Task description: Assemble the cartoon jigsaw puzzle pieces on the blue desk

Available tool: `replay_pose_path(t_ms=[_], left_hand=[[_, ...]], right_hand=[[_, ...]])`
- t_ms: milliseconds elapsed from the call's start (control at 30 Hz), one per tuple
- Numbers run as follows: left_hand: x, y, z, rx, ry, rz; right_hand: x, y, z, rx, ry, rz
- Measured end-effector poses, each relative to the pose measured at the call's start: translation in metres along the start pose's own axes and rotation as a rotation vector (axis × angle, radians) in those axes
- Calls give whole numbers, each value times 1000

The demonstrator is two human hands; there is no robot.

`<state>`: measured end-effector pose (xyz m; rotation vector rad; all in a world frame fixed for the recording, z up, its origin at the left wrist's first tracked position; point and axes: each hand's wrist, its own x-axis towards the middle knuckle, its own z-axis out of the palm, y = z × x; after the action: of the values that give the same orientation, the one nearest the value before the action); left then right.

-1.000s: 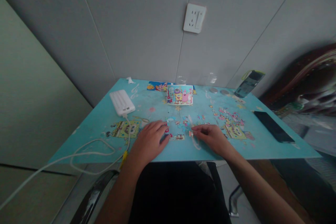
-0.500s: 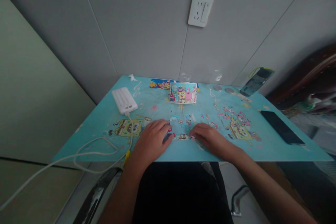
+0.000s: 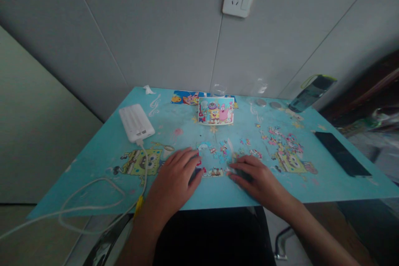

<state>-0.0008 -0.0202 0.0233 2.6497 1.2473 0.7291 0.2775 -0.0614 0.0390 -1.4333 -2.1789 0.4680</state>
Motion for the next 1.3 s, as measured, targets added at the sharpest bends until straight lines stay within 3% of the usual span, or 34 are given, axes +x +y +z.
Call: replay_pose_path(t_ms=[300, 533, 1300], left_hand=[[0, -3, 4, 16, 12, -2], [-2, -5, 5, 69, -35, 7], [-2, -4, 5, 102, -62, 21]], right_hand=[[2, 4, 9, 89, 23, 70], [1, 7, 5, 168, -39, 76], [4, 6, 5, 134, -71, 53]])
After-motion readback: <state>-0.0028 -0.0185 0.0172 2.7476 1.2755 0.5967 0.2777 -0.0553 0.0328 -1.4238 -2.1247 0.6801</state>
